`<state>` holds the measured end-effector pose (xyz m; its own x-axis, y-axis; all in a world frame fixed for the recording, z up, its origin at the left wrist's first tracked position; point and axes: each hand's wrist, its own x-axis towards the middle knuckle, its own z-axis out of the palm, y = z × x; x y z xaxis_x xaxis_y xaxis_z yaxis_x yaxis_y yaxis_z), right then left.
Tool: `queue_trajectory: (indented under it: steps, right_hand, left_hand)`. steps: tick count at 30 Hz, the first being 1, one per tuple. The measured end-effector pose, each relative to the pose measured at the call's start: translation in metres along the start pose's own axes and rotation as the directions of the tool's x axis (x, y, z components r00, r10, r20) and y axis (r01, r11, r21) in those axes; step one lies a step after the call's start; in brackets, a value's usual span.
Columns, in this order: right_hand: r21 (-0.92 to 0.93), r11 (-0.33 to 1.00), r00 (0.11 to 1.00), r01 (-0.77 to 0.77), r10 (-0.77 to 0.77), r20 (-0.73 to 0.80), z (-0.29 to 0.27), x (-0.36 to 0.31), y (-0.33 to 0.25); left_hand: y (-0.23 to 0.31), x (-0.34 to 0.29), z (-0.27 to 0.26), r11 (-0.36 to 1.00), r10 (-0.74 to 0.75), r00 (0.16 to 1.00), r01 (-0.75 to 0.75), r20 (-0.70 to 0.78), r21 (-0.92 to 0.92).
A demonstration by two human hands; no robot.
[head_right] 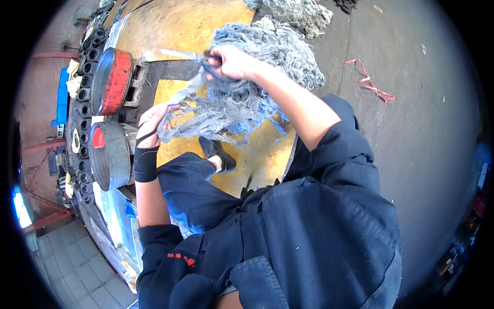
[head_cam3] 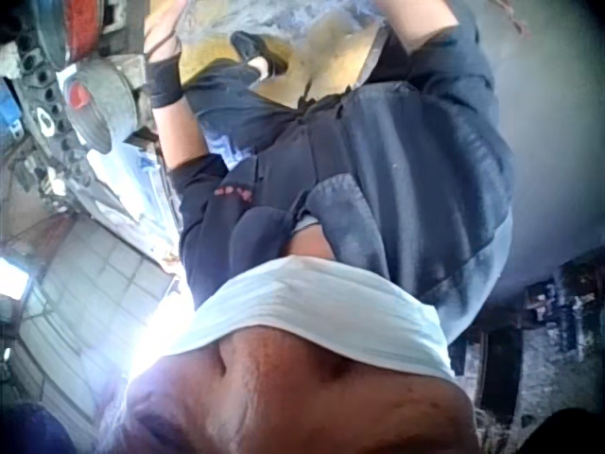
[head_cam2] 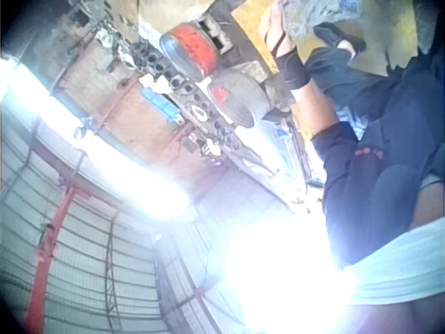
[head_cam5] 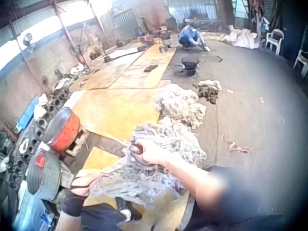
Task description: The person cuts and pulls apart chunks of gray fibrous material from a large pile using a pair of scissors.
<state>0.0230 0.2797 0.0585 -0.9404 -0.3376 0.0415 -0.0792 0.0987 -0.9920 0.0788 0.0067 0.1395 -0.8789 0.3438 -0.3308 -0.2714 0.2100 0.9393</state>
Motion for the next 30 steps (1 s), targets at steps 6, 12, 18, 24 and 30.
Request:
queue_trajectory:
  steps: [6,12,18,24,30]
  right_hand:
    - [-0.299,0.937,0.763,0.180,-0.325,-0.559,-0.064,-0.010,-0.039]
    - [-0.194,0.981,0.771,-0.006,-0.119,-0.626,-0.059,-0.036,-0.066]
    - [-0.256,0.896,0.804,0.363,-0.439,-0.400,-0.042,-0.019,-0.033]
    - [-0.204,0.895,0.758,0.396,-0.444,-0.477,-0.036,-0.015,-0.033]
    - [-0.167,0.862,0.690,0.478,-0.486,-0.536,-0.049,-0.009,-0.034]
  left_hand:
    - [0.010,0.021,-0.011,0.919,0.105,0.994,-0.105,0.022,0.381]
    - [0.014,0.033,-0.020,0.647,0.565,0.823,-0.395,-0.062,0.652]
    - [0.103,0.020,-0.036,0.469,0.749,0.635,-0.310,-0.187,0.827]
    - [0.115,0.008,-0.037,0.971,0.239,0.930,-0.226,-0.280,0.080]
    - [0.206,-0.042,0.004,0.084,0.661,0.750,-0.113,0.030,0.990]
